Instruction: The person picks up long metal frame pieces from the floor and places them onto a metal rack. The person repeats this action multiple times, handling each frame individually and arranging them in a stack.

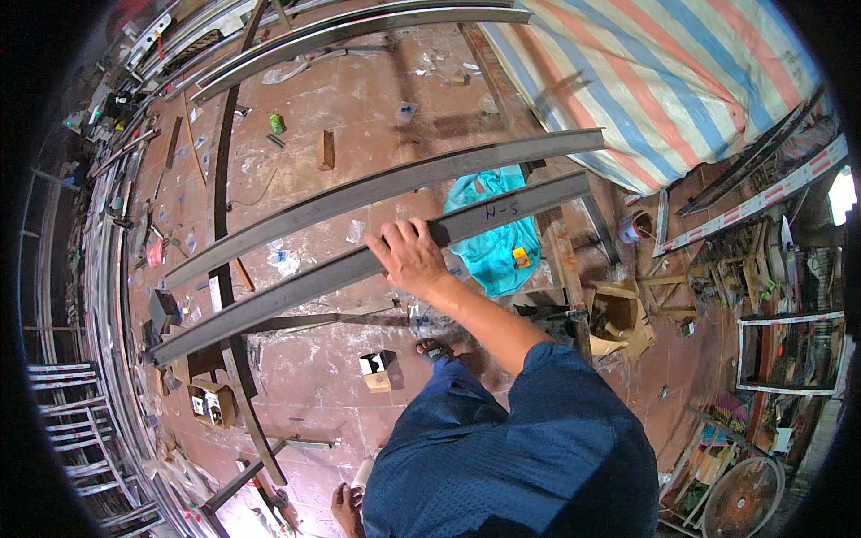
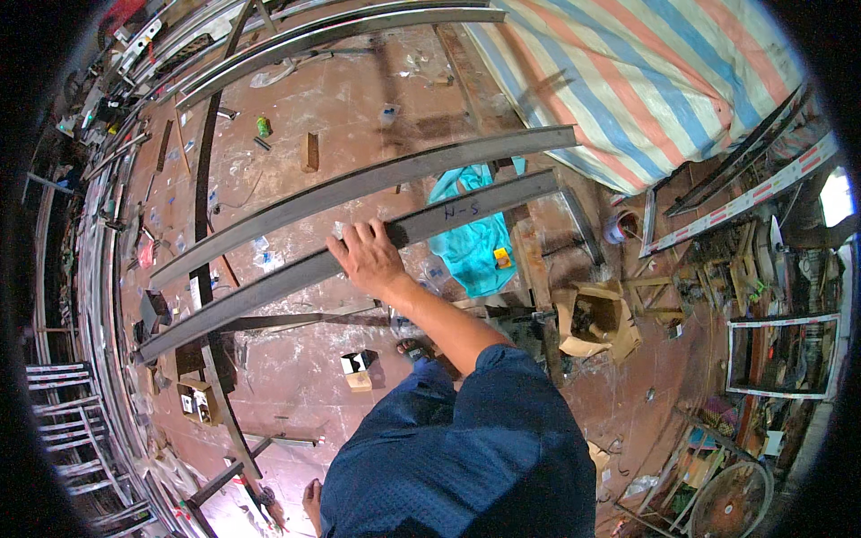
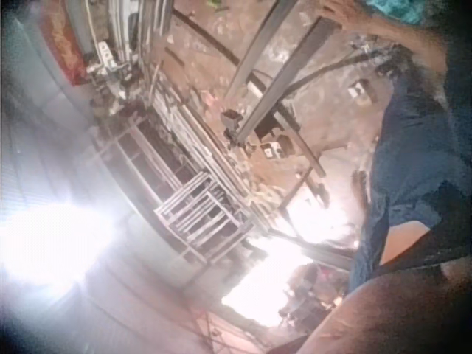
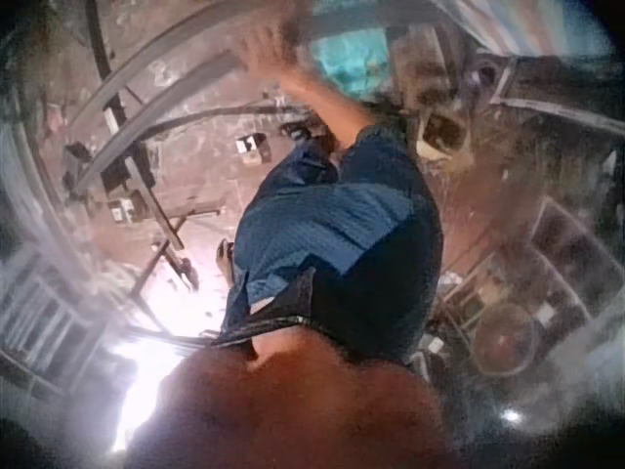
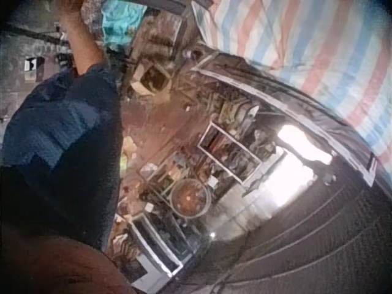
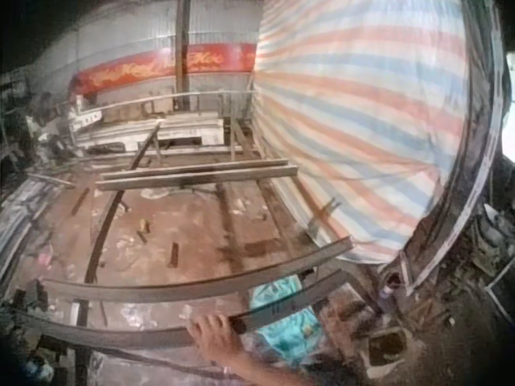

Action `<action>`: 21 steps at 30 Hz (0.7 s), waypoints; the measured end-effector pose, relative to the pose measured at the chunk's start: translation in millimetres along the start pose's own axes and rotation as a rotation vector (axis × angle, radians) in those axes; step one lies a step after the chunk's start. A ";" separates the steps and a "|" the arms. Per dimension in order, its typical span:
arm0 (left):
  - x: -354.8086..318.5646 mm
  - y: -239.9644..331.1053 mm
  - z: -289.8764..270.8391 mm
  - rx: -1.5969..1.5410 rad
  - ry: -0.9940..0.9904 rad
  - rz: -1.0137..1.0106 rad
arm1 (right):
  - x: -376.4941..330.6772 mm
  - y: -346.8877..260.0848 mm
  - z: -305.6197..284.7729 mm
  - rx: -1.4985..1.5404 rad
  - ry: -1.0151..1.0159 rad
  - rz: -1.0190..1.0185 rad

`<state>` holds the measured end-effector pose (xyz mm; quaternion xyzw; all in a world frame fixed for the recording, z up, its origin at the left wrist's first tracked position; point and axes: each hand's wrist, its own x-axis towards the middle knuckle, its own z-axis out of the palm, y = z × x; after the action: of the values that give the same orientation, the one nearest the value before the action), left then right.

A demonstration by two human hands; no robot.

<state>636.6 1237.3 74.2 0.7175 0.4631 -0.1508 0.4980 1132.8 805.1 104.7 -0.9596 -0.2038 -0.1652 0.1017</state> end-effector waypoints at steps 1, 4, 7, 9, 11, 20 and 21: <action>-3.5 -1.5 11.0 -0.011 -0.025 0.017 | -7.9 -2.0 5.2 -0.007 0.071 -0.010; -17.1 -10.9 23.0 0.094 -0.119 0.020 | -23.3 -9.8 14.7 0.024 0.237 -0.007; -22.0 -22.9 27.2 0.130 -0.106 -0.036 | -26.2 -14.0 7.8 0.053 0.249 -0.021; -17.8 -21.3 26.9 0.148 -0.099 -0.042 | -28.6 -12.6 10.9 0.047 0.259 -0.007; -12.1 -18.7 24.7 0.162 -0.094 -0.040 | -29.7 -11.1 12.0 0.028 0.263 0.007; 23.4 -14.9 16.3 0.154 -0.066 0.061 | -29.8 -12.6 12.5 0.068 0.295 0.004; 15.2 -8.5 19.6 0.164 -0.053 0.082 | -30.7 -14.7 13.7 0.061 0.246 0.004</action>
<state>642.5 1229.0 50.0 0.7701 0.4059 -0.1866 0.4553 1103.8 810.8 82.9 -0.9289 -0.1926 -0.2753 0.1556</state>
